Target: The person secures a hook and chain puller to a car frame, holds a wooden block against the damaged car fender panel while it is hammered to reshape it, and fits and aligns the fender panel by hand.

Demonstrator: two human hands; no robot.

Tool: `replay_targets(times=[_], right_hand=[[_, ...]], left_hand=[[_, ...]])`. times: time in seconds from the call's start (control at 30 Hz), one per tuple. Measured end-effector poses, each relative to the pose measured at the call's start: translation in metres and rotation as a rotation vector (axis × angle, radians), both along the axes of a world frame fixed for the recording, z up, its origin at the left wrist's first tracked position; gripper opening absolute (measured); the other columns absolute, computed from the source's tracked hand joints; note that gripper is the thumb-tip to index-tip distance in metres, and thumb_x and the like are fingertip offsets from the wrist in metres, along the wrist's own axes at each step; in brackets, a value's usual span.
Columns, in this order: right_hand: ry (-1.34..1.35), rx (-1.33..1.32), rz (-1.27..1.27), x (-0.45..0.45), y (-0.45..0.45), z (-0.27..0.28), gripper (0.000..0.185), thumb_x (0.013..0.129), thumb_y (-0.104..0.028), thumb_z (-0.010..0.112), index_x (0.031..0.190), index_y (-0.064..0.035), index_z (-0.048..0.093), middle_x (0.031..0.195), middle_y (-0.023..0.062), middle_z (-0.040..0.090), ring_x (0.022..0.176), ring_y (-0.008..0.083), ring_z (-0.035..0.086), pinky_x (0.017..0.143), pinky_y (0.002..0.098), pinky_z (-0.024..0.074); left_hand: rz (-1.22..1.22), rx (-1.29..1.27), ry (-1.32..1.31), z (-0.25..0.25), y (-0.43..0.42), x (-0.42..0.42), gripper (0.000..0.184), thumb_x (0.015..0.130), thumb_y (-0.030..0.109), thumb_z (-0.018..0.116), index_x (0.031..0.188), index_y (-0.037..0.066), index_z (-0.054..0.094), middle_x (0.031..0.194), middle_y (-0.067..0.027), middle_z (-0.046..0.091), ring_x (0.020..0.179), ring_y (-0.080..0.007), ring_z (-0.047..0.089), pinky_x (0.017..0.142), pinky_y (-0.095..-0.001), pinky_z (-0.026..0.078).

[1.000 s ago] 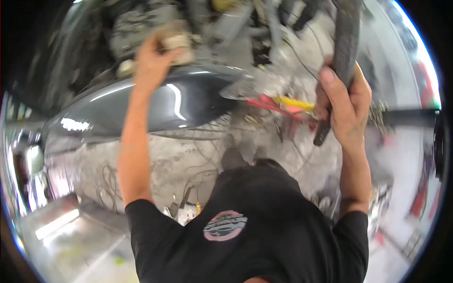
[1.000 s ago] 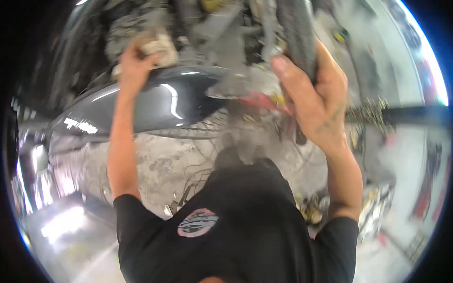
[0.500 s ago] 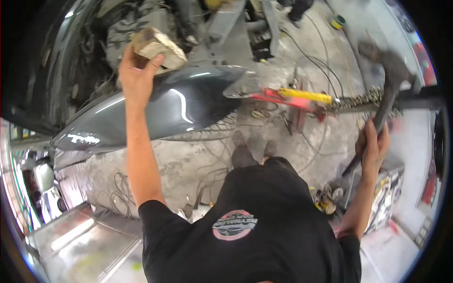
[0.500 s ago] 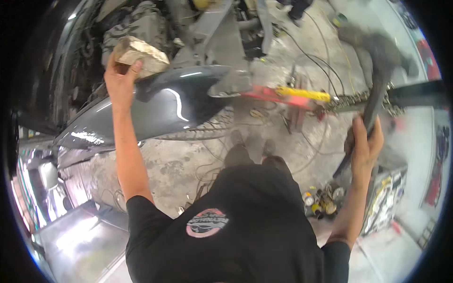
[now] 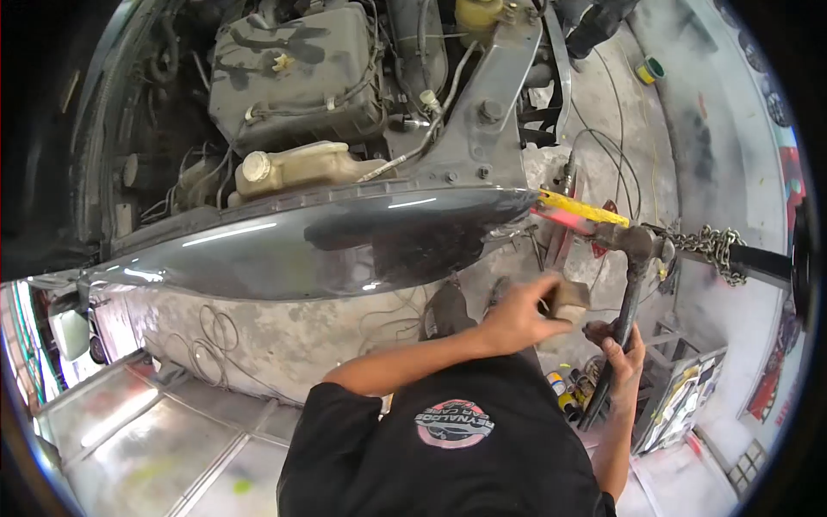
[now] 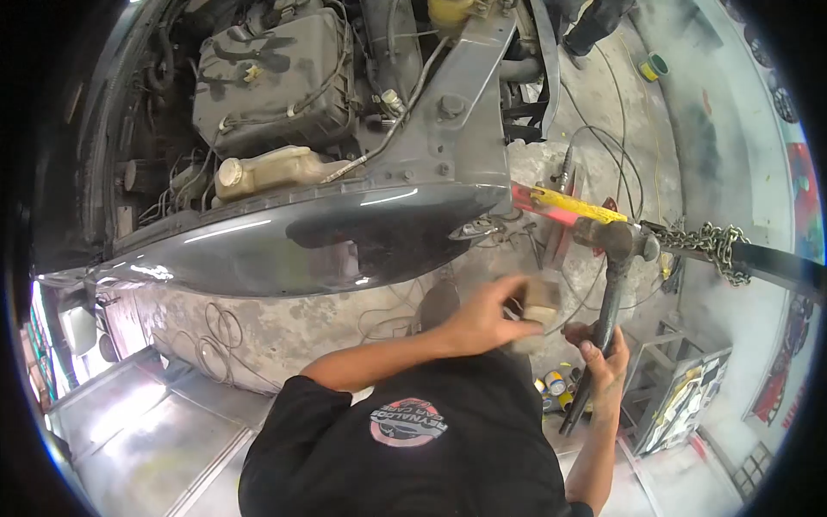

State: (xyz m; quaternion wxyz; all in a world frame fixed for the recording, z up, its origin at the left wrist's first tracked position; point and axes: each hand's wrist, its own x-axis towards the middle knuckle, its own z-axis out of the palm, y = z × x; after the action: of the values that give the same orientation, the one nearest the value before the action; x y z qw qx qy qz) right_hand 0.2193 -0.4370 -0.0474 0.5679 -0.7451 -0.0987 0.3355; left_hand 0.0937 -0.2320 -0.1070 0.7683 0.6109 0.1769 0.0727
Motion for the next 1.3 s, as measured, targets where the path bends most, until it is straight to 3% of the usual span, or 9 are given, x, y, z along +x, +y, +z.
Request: replay_targets(times=[0.03,0.17,0.4,0.5,0.57,0.73,0.83,1.03,1.3], right_hand=[[0.016,-0.054,-0.008,-0.004,0.003,-0.001,0.060,0.081,-0.042,0.085,0.110,0.0022,0.057,0.093,0.0091,0.066,0.091,0.0198,0.065,0.088,0.0366,0.0526],[0.040,-0.089,0.031,-0.015,0.011,-0.004,0.081,0.075,-0.050,0.087,0.126,0.0034,0.054,0.111,0.0071,0.064,0.102,0.0169,0.062,0.091,0.0310,0.0490],[0.181,-0.165,-0.004,-0.015,0.006,-0.041,0.075,0.080,-0.040,0.083,0.132,0.0039,0.052,0.113,0.0081,0.064,0.099,0.0162,0.063,0.088,0.0290,0.0495],[0.195,-0.303,0.027,-0.009,-0.022,-0.071,0.066,0.084,-0.035,0.079,0.130,0.0053,0.055,0.112,0.0074,0.065,0.099,0.0163,0.062,0.089,0.0292,0.0484],[0.162,-0.462,0.139,0.004,-0.060,-0.105,0.059,0.085,-0.031,0.079,0.126,0.0048,0.057,0.112,0.0080,0.066,0.100,0.0164,0.061,0.088,0.0297,0.0474],[0.332,-0.587,0.193,0.002,-0.103,-0.166,0.037,0.088,-0.022,0.077,0.113,0.0010,0.065,0.095,0.0023,0.068,0.083,0.0107,0.062,0.075,0.0272,0.0493],[0.371,-0.758,0.275,0.001,-0.124,-0.181,0.031,0.087,-0.014,0.079,0.109,0.0042,0.068,0.093,0.0034,0.070,0.083,0.0130,0.063,0.074,0.0298,0.0501],[0.270,-0.923,0.509,0.004,-0.135,-0.181,0.047,0.082,-0.021,0.085,0.116,0.0038,0.066,0.096,0.0047,0.068,0.084,0.0132,0.059,0.077,0.0304,0.0499],[0.280,-0.959,0.571,0.018,-0.105,-0.174,0.043,0.085,-0.021,0.082,0.116,0.0023,0.063,0.096,0.0065,0.069,0.085,0.0150,0.060,0.076,0.0324,0.0507]], left_hand=[[0.002,-0.045,-0.027,-0.007,-0.011,0.008,0.054,0.078,0.018,0.085,0.123,0.000,0.061,0.107,-0.0139,0.070,0.095,-0.0213,0.069,0.085,-0.0351,0.053],[-0.098,-0.115,-0.019,-0.015,-0.021,0.026,0.055,0.079,0.021,0.084,0.123,-0.004,0.059,0.109,-0.0170,0.067,0.102,-0.0272,0.066,0.089,-0.0372,0.052],[-0.228,0.265,-0.011,-0.031,0.002,-0.003,0.064,0.082,0.025,0.080,0.132,-0.005,0.054,0.121,-0.0219,0.058,0.118,-0.0388,0.057,0.098,-0.0447,0.048],[-0.048,0.501,-0.227,-0.004,0.055,-0.045,0.041,0.083,0.013,0.078,0.118,-0.003,0.064,0.114,-0.0183,0.066,0.101,-0.0344,0.067,0.083,-0.0386,0.056],[0.189,0.666,-0.362,0.023,0.094,-0.069,0.031,0.082,0.009,0.075,0.109,-0.002,0.065,0.094,-0.0147,0.067,0.093,-0.0328,0.069,0.083,-0.0397,0.058],[0.661,1.057,-0.374,0.049,0.154,-0.107,0.019,0.084,0.011,0.074,0.101,0.003,0.069,0.085,-0.0095,0.073,0.092,-0.0271,0.075,0.100,-0.0477,0.053],[0.566,1.401,-0.307,0.033,0.168,-0.108,0.015,0.086,0.013,0.072,0.099,0.006,0.071,0.086,-0.0052,0.074,0.094,-0.0242,0.075,0.106,-0.0475,0.049],[0.693,1.406,-0.369,0.021,0.165,-0.097,0.013,0.087,0.011,0.069,0.100,0.009,0.071,0.082,-0.0016,0.074,0.096,-0.0196,0.075,0.108,-0.0452,0.047],[0.691,1.310,-0.291,0.023,0.158,-0.094,0.015,0.092,0.019,0.062,0.100,0.011,0.072,0.086,0.0004,0.074,0.098,-0.0176,0.074,0.112,-0.0424,0.044]])
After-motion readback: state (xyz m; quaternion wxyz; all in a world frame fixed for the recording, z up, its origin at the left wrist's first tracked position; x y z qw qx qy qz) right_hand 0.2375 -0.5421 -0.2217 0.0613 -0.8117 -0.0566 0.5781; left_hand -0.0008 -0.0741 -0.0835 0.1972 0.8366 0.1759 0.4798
